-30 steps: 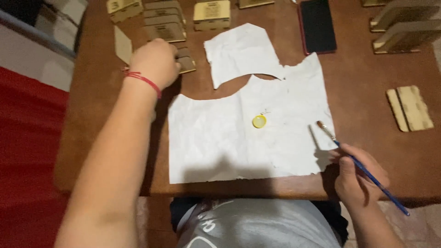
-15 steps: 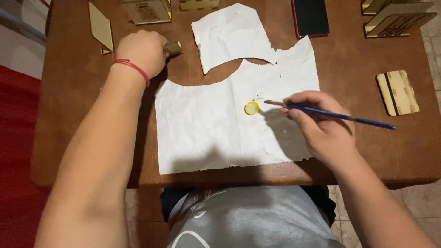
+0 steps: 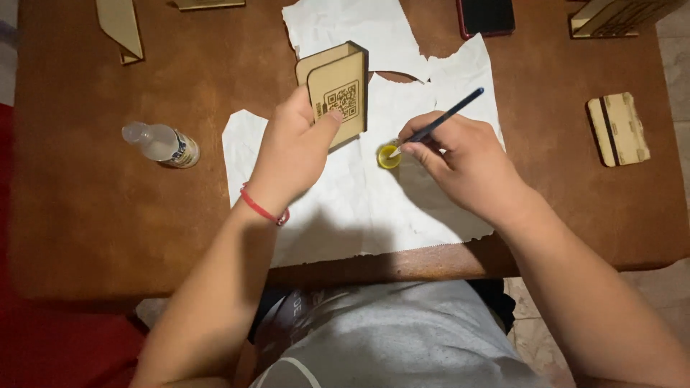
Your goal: Applying glue to the edges of laser-cut wooden pieces using a paintbrush for assembly.
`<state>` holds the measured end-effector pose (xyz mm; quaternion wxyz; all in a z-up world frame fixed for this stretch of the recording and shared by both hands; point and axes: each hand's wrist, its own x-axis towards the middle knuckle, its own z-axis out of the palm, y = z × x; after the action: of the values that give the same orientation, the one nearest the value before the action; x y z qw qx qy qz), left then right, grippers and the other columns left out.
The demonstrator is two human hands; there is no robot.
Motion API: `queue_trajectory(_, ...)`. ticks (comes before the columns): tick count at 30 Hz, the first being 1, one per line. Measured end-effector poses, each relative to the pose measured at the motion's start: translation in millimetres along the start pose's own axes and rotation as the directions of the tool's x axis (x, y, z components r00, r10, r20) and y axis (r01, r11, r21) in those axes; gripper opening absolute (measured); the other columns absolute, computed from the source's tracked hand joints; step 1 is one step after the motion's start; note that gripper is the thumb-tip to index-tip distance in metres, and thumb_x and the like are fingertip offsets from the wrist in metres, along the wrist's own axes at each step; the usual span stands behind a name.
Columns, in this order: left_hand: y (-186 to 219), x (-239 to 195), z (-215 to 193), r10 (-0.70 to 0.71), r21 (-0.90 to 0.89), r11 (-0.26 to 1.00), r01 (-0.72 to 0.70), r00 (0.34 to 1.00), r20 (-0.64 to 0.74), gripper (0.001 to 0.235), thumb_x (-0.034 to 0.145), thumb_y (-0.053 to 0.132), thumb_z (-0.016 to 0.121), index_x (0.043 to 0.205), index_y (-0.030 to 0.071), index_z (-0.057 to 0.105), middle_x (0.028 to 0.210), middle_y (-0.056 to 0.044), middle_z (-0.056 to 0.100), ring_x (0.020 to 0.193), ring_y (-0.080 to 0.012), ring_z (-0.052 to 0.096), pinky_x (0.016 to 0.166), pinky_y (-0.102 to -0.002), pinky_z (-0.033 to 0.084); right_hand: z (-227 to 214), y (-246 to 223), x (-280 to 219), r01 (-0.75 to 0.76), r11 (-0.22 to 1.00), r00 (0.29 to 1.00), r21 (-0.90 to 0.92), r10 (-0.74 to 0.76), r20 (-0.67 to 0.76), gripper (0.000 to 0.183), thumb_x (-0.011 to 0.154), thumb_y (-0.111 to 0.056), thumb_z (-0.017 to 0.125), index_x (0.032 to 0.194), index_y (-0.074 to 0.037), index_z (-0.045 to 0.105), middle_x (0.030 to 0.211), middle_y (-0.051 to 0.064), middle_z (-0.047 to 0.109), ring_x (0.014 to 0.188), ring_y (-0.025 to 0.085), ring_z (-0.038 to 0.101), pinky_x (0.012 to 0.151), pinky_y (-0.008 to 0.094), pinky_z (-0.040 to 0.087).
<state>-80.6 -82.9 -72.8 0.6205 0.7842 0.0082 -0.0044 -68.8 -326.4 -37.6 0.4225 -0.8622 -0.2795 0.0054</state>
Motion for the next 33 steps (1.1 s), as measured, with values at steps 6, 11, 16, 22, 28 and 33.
queue_trajectory(6,-17,16,11,0.062,-0.483,0.873,-0.072,0.997,-0.037,0.056,0.082,-0.011,0.041,0.138,-0.004,0.044,0.127,-0.017,0.062,0.112,-0.0246,0.062,0.101,-0.049,0.053,4,5,-1,0.001,1.0,0.999,0.0,-0.001,-0.038,0.01,0.093,0.0,0.072,0.102,-0.002,0.068,0.075,0.015,0.065,0.069,0.028,0.068,0.061,0.035,0.056)
queue_trajectory(11,-66,22,11,0.019,-0.576,0.817,-0.014,1.0,0.002,0.049,0.083,-0.007,0.046,0.132,-0.001,0.048,0.117,-0.013,0.061,0.1,-0.02,0.061,0.085,-0.039,0.057,8,4,1,-0.003,1.0,1.0,-0.031,0.003,0.006,0.008,0.092,0.0,0.071,0.1,-0.001,0.068,0.075,0.016,0.066,0.07,0.03,0.069,0.056,0.033,0.053)
queue_trajectory(16,-38,13,4,-0.015,-0.645,0.763,0.046,0.999,0.052,0.046,0.083,-0.002,0.048,0.128,0.002,0.047,0.114,-0.01,0.06,0.095,-0.016,0.059,0.079,-0.032,0.056,12,13,-1,-0.009,1.0,1.0,-0.023,0.009,0.001,0.008,0.093,-0.003,0.071,0.101,-0.003,0.068,0.076,0.014,0.067,0.071,0.027,0.07,0.054,0.032,0.053)
queue_trajectory(22,-3,3,-2,0.029,-0.648,0.76,0.053,0.993,0.115,0.043,0.083,0.001,0.049,0.126,0.002,0.047,0.104,-0.007,0.057,0.083,-0.0117,0.052,0.062,-0.021,0.045,14,21,-6,-0.146,0.985,0.982,0.095,0.156,-0.107,0.011,0.094,-0.007,0.074,0.1,-0.002,0.067,0.073,0.013,0.067,0.066,0.022,0.067,0.058,0.03,0.053)
queue_trajectory(28,-26,9,3,0.084,-0.656,0.754,0.039,0.984,0.154,0.042,0.083,0.0,0.05,0.124,0.003,0.047,0.101,-0.006,0.055,0.079,-0.0092,0.049,0.056,-0.018,0.038,23,35,-12,-0.144,0.91,0.949,0.39,0.239,-0.207,0.014,0.099,-0.01,0.069,0.103,0.0,0.06,0.08,0.014,0.067,0.074,0.021,0.069,0.067,0.031,0.06)
queue_trajectory(33,-30,11,4,0.093,-0.662,0.746,0.075,0.972,0.215,0.044,0.085,-0.001,0.05,0.129,0.0,0.044,0.104,-0.01,0.056,0.081,-0.0125,0.05,0.061,-0.021,0.043,29,51,-12,-0.169,0.66,0.852,0.732,0.471,-0.228,0.015,0.104,-0.013,0.058,0.107,-0.002,0.048,0.079,0.014,0.063,0.068,0.022,0.072,0.06,0.028,0.066)
